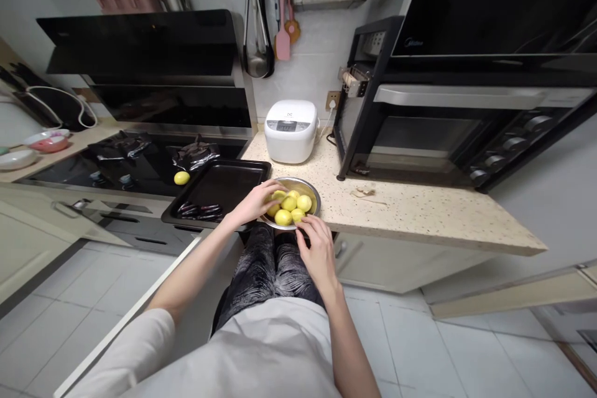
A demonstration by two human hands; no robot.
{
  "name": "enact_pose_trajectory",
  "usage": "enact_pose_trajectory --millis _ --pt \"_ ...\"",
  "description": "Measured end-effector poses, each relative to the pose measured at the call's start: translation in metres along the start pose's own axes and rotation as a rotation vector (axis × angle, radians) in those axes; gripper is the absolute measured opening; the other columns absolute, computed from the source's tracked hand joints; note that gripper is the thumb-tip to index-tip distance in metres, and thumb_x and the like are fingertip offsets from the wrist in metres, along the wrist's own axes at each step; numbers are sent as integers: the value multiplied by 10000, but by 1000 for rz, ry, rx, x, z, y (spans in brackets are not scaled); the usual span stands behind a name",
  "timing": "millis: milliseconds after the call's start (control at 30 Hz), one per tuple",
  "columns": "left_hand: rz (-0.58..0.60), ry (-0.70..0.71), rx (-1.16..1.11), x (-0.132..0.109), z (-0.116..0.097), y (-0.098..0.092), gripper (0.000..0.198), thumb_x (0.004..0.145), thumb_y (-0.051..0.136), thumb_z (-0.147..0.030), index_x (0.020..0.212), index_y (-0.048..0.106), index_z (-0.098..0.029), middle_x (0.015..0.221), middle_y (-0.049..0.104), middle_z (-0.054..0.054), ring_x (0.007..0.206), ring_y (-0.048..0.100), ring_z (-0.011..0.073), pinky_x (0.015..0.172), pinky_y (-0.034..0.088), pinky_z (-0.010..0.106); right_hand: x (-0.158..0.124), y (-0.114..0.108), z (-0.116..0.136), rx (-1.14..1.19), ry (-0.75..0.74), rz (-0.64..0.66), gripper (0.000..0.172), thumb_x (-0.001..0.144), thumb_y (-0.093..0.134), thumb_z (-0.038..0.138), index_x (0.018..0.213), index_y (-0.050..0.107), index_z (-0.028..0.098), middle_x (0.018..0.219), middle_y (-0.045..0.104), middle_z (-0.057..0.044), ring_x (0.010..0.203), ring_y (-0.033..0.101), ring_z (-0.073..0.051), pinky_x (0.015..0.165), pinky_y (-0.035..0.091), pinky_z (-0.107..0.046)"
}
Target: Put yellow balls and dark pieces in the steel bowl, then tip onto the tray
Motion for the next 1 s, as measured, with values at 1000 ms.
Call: enact_pose_trajectory --millis 1000 --pt "-105 -816 453 -133 84 -86 267 953 543 -78 1054 761 -195 1111 670 93 1071 671 240 858 527 307 -5 4 -2 15 -47 -58 178 1008 592 267 1079 753 235 1156 760 -103 1173 669 -287 1049 523 -522"
Point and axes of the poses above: each hand's wrist, its own x-axis towards the middle knuckle, its own y-axis out of the palm, z = x × y, the point moved 5 cm from there along x, towards the middle knuckle
